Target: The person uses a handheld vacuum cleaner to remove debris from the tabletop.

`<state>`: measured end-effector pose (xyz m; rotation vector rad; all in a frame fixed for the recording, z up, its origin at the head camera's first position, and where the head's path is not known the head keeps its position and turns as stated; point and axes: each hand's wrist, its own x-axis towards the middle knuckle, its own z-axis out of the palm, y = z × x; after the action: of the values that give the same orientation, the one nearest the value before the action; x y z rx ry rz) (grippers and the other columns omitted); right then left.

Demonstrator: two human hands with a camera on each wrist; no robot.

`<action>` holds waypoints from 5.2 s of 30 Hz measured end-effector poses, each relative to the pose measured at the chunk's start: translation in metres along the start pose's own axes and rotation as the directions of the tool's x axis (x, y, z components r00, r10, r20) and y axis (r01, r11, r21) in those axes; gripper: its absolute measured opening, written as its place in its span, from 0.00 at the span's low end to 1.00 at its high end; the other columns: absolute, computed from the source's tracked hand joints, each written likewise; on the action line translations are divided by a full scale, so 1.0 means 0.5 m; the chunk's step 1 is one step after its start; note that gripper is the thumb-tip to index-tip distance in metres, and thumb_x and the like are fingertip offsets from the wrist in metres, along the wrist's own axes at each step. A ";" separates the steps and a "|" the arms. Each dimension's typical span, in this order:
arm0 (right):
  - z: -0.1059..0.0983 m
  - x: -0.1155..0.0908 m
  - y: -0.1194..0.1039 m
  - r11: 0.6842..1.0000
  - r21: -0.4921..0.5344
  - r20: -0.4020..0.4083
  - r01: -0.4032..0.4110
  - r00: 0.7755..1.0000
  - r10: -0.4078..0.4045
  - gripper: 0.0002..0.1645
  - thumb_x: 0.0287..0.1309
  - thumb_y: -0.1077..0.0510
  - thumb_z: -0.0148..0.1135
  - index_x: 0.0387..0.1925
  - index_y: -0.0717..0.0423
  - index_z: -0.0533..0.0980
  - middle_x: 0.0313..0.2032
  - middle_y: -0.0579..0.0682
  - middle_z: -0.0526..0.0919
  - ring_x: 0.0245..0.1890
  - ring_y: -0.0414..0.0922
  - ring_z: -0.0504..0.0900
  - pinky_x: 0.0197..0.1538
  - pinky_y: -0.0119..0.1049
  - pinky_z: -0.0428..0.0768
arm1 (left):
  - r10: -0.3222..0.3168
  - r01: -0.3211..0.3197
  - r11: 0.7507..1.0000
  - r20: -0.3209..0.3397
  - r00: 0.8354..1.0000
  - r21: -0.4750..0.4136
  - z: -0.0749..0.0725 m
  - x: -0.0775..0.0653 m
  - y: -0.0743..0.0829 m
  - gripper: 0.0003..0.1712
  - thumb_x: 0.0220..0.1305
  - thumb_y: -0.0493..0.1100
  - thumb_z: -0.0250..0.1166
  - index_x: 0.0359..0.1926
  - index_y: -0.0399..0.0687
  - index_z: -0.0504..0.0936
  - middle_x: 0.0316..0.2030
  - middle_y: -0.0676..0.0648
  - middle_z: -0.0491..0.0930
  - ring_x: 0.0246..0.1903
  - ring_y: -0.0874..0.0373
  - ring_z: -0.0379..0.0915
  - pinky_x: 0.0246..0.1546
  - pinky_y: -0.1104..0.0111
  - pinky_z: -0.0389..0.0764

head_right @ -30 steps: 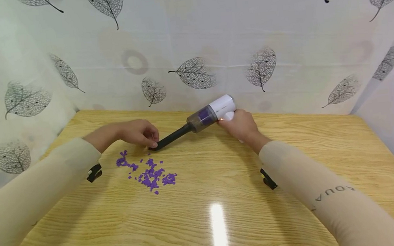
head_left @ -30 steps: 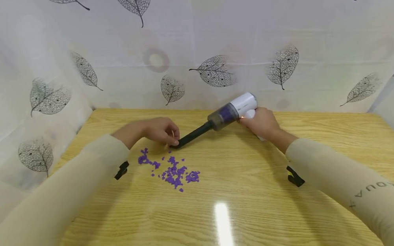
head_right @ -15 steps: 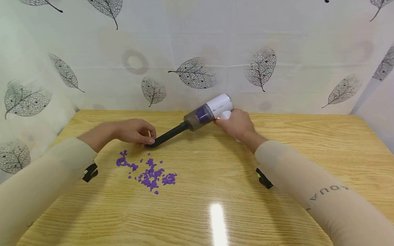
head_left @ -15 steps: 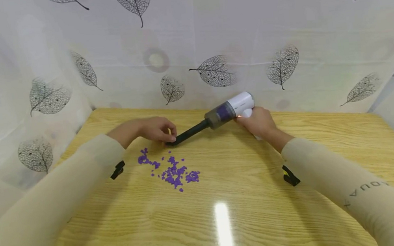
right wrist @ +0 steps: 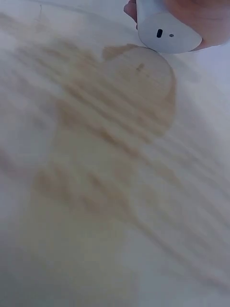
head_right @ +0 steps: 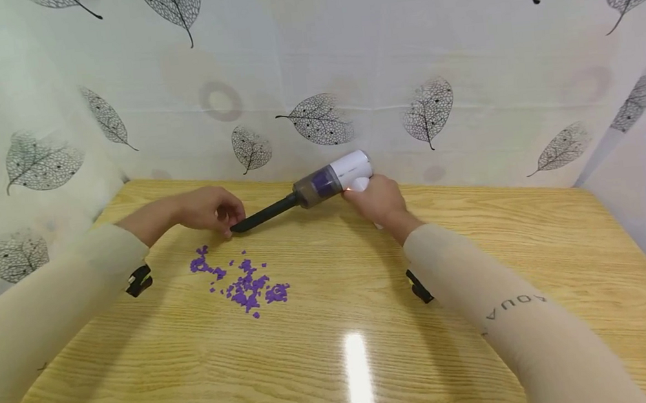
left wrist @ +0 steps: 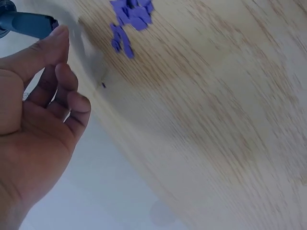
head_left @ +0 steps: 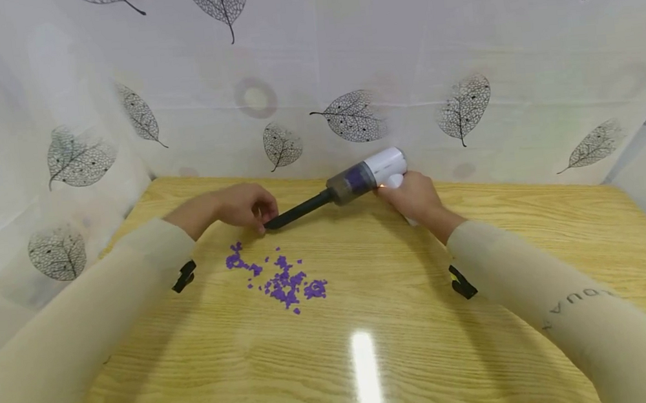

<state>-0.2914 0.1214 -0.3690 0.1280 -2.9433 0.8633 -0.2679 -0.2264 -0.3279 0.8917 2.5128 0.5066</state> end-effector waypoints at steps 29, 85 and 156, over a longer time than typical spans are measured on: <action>0.050 0.018 -0.077 0.995 0.044 -0.009 -0.094 0.996 0.094 0.28 0.47 0.35 0.57 0.32 0.57 0.69 0.30 0.54 0.76 0.28 0.49 0.75 0.27 0.39 0.76 | -0.123 0.137 0.989 -0.226 0.966 0.050 -0.019 -0.013 -0.066 0.18 0.48 0.34 0.61 0.44 0.43 0.79 0.38 0.46 0.78 0.39 0.52 0.72 0.43 0.58 0.75; 0.069 0.009 -0.115 0.990 -0.033 0.122 0.138 0.984 -0.134 0.27 0.44 0.36 0.61 0.27 0.56 0.71 0.26 0.52 0.75 0.26 0.48 0.73 0.26 0.39 0.72 | -0.065 0.075 0.993 0.123 0.990 -0.086 0.037 -0.125 -0.025 0.04 0.58 0.36 0.59 0.36 0.44 0.74 0.31 0.49 0.73 0.33 0.57 0.68 0.39 0.62 0.73; 0.026 0.022 -0.044 0.973 -0.012 0.138 0.231 0.964 -0.227 0.26 0.45 0.37 0.61 0.26 0.57 0.71 0.24 0.53 0.75 0.24 0.49 0.72 0.27 0.41 0.73 | 0.044 -0.033 0.996 0.138 0.989 -0.084 0.057 -0.072 0.033 0.07 0.53 0.46 0.67 0.29 0.49 0.78 0.26 0.53 0.77 0.29 0.60 0.72 0.36 0.65 0.76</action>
<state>-0.3005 0.0953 -0.3671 0.5348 -2.9810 0.8098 -0.2201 -0.2324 -0.3347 0.9138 2.3364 0.5355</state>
